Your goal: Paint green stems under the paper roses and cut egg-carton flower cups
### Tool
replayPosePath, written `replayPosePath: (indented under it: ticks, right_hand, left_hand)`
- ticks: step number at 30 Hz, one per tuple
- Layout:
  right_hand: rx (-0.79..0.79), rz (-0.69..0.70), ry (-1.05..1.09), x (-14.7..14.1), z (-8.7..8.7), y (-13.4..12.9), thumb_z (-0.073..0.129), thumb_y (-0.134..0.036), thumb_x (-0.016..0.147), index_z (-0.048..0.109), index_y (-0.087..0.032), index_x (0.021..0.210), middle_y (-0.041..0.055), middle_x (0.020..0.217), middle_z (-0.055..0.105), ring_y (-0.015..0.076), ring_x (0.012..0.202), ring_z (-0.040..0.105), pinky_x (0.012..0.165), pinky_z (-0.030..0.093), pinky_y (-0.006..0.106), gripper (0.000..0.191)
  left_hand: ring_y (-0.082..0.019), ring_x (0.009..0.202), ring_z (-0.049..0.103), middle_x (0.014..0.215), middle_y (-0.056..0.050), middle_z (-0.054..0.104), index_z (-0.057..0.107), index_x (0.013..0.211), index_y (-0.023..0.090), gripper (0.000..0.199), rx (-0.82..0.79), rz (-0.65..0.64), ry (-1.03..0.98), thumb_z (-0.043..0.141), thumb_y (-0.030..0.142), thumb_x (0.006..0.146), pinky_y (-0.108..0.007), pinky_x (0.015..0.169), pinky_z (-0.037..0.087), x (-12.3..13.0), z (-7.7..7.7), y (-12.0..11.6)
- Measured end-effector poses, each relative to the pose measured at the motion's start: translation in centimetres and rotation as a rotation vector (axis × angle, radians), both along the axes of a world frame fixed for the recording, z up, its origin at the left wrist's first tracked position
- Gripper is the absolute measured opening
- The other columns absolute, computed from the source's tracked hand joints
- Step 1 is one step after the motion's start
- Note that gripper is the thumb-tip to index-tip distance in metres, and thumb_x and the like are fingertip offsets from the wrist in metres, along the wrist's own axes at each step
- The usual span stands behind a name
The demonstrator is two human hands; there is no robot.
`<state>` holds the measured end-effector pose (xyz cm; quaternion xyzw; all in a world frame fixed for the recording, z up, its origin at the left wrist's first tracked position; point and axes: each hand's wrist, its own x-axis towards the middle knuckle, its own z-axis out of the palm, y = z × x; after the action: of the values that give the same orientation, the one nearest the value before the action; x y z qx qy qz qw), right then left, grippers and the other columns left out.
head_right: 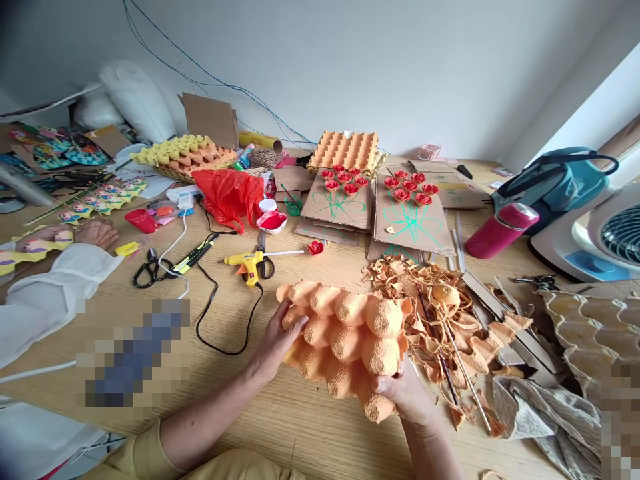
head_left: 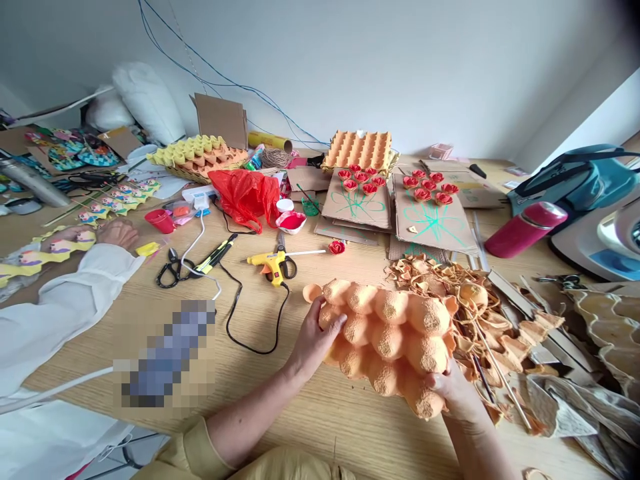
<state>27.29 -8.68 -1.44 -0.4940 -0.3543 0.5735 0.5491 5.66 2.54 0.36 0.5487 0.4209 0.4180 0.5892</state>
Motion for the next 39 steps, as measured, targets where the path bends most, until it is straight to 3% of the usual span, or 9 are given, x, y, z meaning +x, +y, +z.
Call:
replayPosePath:
  ticks: [6,10,19,27,29,34,39]
  right_hand:
    - [-0.054,-0.034,0.049,-0.9,2.1,-0.2,0.081,-0.072,0.054,0.063,-0.024,0.125,0.0139,0.104,0.075,0.0378,0.114,0.065,0.101,0.050,0.052,0.088]
    - [-0.056,-0.116,0.123,-1.3,2.5,-0.2,0.084,-0.068,0.052,0.063,-0.025,0.129,0.0147,0.109,0.074,0.0409,0.119,0.062,0.103,0.048,0.056,0.091]
    - [0.000,-0.247,0.166,-0.4,-0.3,-0.4,0.076,-0.069,0.055,0.057,-0.038,0.134,0.0069,0.120,0.072,0.0414,0.128,0.056,0.099,0.051,0.054,0.087]
    - [0.088,-0.180,-0.050,0.6,-2.9,-0.8,0.046,-0.079,0.076,0.040,-0.044,0.149,0.0067,0.121,0.072,0.0389,0.115,0.066,0.090,0.057,0.054,0.081]
    - [0.089,-0.174,-0.059,0.6,-3.2,-0.8,0.049,-0.077,0.076,0.039,-0.044,0.149,0.0060,0.122,0.071,0.0398,0.114,0.067,0.089,0.058,0.053,0.081]
    - [0.066,-0.114,-0.060,0.2,-1.4,-0.2,0.068,-0.075,0.065,0.044,-0.042,0.146,0.0058,0.122,0.071,0.0420,0.122,0.060,0.095,0.054,0.054,0.091]
    - [-0.004,-0.092,-0.068,-0.7,1.0,-0.2,0.074,-0.077,0.058,0.049,-0.041,0.143,0.0072,0.122,0.071,0.0422,0.129,0.055,0.102,0.049,0.056,0.096]
  left_hand:
    - [-0.026,0.112,0.064,0.112,-0.006,0.071,0.061,0.116,0.022,0.041,-0.064,-0.008,-0.088,0.073,0.039,0.082,-0.036,0.097,0.050,-0.1,-0.4,0.4]
    - [-0.024,0.110,0.065,0.112,-0.006,0.071,0.060,0.119,0.022,0.044,-0.108,-0.030,-0.145,0.074,0.036,0.080,-0.034,0.092,0.054,-0.1,-0.1,0.4]
    - [-0.022,0.106,0.066,0.111,-0.007,0.071,0.061,0.113,0.018,0.043,-0.169,-0.067,-0.226,0.078,0.036,0.077,-0.030,0.087,0.056,0.3,0.7,0.0]
    - [-0.027,0.107,0.067,0.115,-0.011,0.071,0.061,0.117,0.019,0.050,-0.215,-0.119,-0.263,0.079,0.043,0.077,-0.033,0.088,0.053,0.3,0.3,-0.1]
    - [-0.028,0.109,0.067,0.115,-0.010,0.072,0.061,0.114,0.019,0.048,-0.207,-0.116,-0.238,0.078,0.044,0.077,-0.034,0.090,0.052,0.3,0.2,0.0]
    - [-0.027,0.111,0.065,0.114,-0.008,0.071,0.057,0.117,0.021,0.051,-0.126,-0.034,-0.145,0.077,0.046,0.077,-0.035,0.094,0.051,0.2,-0.2,0.2]
    - [-0.028,0.110,0.065,0.111,-0.006,0.072,0.059,0.116,0.022,0.048,-0.107,0.008,-0.111,0.074,0.049,0.080,-0.039,0.096,0.050,0.4,-0.4,0.0]
